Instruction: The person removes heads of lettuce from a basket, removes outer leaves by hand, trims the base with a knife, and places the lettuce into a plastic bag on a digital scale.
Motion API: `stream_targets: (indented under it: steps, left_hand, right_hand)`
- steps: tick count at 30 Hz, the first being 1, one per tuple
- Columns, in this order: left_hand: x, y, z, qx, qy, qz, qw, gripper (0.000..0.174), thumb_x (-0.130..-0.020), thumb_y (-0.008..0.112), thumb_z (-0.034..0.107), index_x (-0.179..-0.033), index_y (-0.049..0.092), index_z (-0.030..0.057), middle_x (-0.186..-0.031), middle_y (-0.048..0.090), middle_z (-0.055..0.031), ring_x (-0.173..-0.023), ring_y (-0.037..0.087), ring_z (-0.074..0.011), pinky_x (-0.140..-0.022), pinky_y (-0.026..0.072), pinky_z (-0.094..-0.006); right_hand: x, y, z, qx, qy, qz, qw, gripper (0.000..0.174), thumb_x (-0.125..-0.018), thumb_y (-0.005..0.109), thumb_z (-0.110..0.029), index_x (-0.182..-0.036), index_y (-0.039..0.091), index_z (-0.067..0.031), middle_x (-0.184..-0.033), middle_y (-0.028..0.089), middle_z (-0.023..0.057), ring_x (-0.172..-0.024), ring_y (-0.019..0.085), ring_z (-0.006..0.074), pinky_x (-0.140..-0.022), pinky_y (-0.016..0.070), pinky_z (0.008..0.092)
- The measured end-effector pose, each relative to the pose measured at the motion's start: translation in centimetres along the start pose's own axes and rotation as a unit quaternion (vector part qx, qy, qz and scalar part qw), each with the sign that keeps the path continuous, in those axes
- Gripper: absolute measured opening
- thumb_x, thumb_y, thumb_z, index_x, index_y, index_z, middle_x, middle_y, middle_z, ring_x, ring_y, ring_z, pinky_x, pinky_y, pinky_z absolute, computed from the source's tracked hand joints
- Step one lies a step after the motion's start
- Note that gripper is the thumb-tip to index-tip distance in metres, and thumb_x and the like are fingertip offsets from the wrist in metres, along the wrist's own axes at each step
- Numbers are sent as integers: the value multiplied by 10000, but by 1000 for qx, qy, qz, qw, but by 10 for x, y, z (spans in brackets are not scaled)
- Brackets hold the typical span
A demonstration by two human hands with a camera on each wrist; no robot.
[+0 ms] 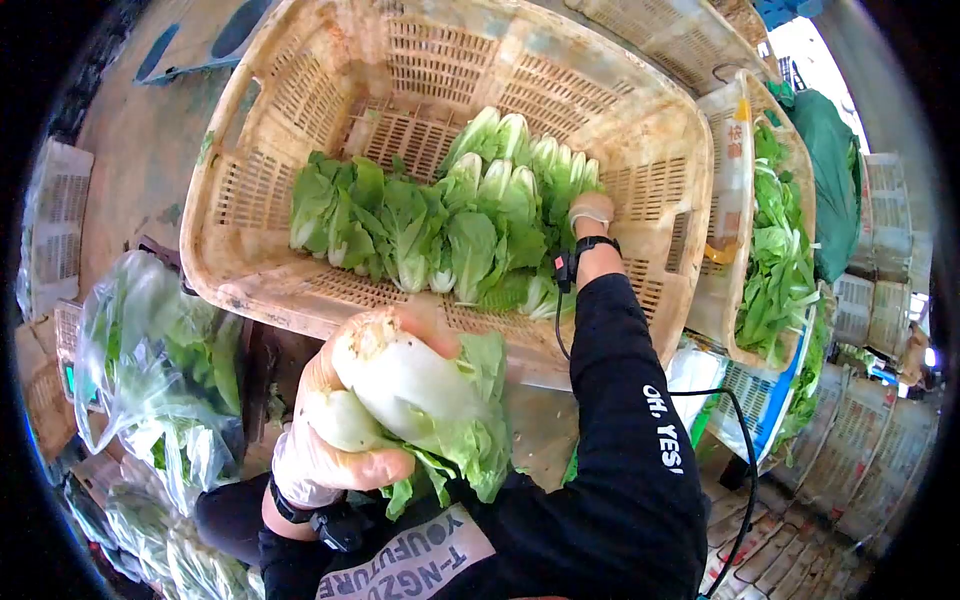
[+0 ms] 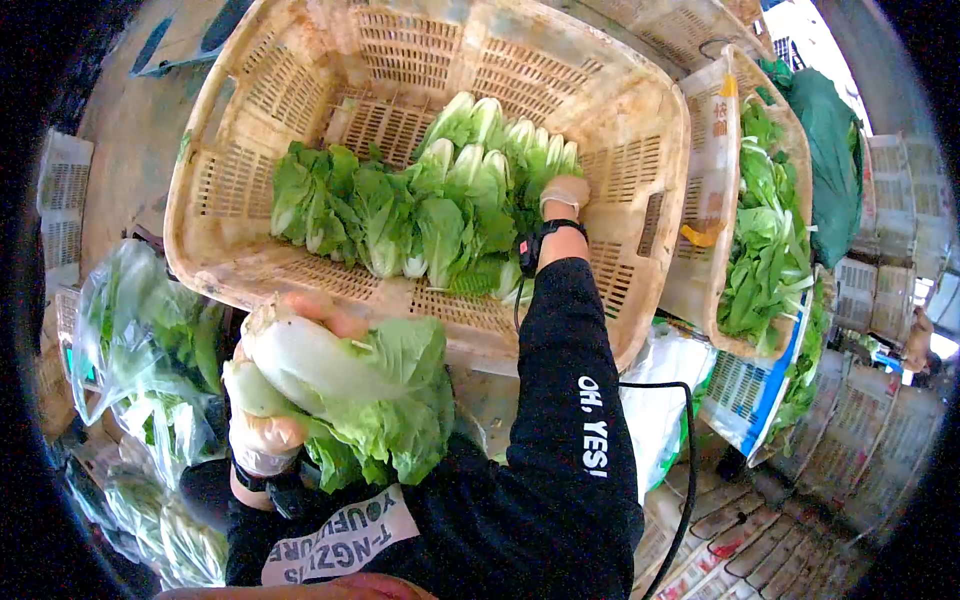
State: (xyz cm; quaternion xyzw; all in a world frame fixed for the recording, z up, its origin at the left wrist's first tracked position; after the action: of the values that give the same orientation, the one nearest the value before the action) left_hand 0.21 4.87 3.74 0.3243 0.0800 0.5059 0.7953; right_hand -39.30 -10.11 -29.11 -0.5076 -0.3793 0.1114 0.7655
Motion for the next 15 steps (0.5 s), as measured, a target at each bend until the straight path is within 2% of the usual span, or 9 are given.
stream_targets:
  steps: [3, 5, 7, 9, 11, 12, 13, 14, 15]
  left_hand:
    - [3, 1, 5, -21, -10, 27, 999, 830, -584, 814, 315, -1232, 413, -14, -1159, 512, -106, -1040, 511, -193, -901, 407, -341]
    - [5, 3, 4, -14, -20, 53, 998, 888, -572, 819, 317, -1274, 384, -11, -1161, 531, -100, -1065, 513, -190, -921, 403, -339]
    - [4, 0, 4, -60, 3, 120, 991, 950, -501, 794, 402, -1251, 391, -20, -1078, 567, -146, -971, 566, -241, -850, 461, -336]
    - [-2, -10, 1, -54, 33, 113, 992, 940, -530, 755, 382, -1277, 369, -38, -1072, 572, -167, -946, 579, -247, -839, 469, -340]
    - [2, -15, 4, -62, 60, 99, 991, 906, -555, 731, 364, -1280, 367, -39, -1079, 568, -175, -942, 582, -254, -828, 477, -345]
    - [-2, -17, 2, -18, 64, 102, 993, 872, -579, 710, 363, -1275, 372, -41, -1072, 573, -178, -926, 589, -257, -829, 480, -350]
    - [0, -11, 6, 16, 77, 81, 994, 830, -599, 690, 367, -1258, 394, -42, -1039, 583, -177, -890, 598, -257, -804, 493, -352]
    - [7, -8, 14, 27, 75, 69, 994, 822, -600, 686, 370, -1251, 400, -42, -1023, 586, -177, -874, 601, -255, -787, 499, -350]
    - [13, -4, 17, 44, 78, 46, 995, 813, -601, 681, 374, -1244, 406, -42, -1008, 588, -177, -858, 603, -253, -771, 505, -348]
  right_hand:
    - [-21, 24, -2, 69, -49, 65, 994, 248, -836, 535, -186, -986, 674, -45, -1087, 623, 152, -971, 620, 316, -763, 513, 401]
    - [-13, 12, -3, -9, -66, 42, 997, 278, -830, 541, -204, -1022, 659, -39, -1117, 605, 164, -1014, 596, 333, -787, 504, 386]
    - [5, -31, 10, 11, -114, -5, 993, 329, -810, 551, -214, -1068, 630, -27, -1177, 566, 175, -1074, 552, 355, -840, 473, 359]
    - [41, -78, 13, 9, -131, -9, 991, 361, -799, 564, -214, -1099, 609, -19, -1215, 544, 171, -1105, 532, 350, -876, 451, 349]
    - [118, -143, 17, -35, -181, -37, 982, 435, -744, 621, -117, -1158, 551, -5, -1212, 555, 138, -1116, 522, 283, -922, 405, 340]
    - [80, -145, 33, -146, -314, -140, 928, 484, -711, 645, -83, -1173, 526, -5, -1172, 565, 114, -1092, 517, 250, -925, 394, 328]
    - [48, -152, 51, -246, -435, -239, 833, 540, -678, 670, -49, -1189, 501, -5, -1132, 575, 91, -1068, 513, 217, -927, 382, 315]
    - [66, -163, 52, -248, -461, -203, 828, 576, -648, 678, -2, -1192, 489, -17, -1027, 584, 52, -987, 534, 187, -889, 406, 306]
    - [89, -186, 64, -245, -460, -188, 832, 576, -648, 678, -2, -1192, 489, -17, -1027, 584, 52, -987, 534, 187, -889, 406, 306]
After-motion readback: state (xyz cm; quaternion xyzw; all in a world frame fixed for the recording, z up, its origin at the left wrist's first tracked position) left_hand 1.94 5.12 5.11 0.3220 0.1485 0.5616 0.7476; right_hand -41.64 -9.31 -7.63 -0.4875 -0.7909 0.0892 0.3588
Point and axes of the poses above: each hand's wrist, its own x-axis away from the middle knuckle, its own y-axis out of the palm, z = x × y, the point moved 2 cm from there along -x, towards the middle knuckle
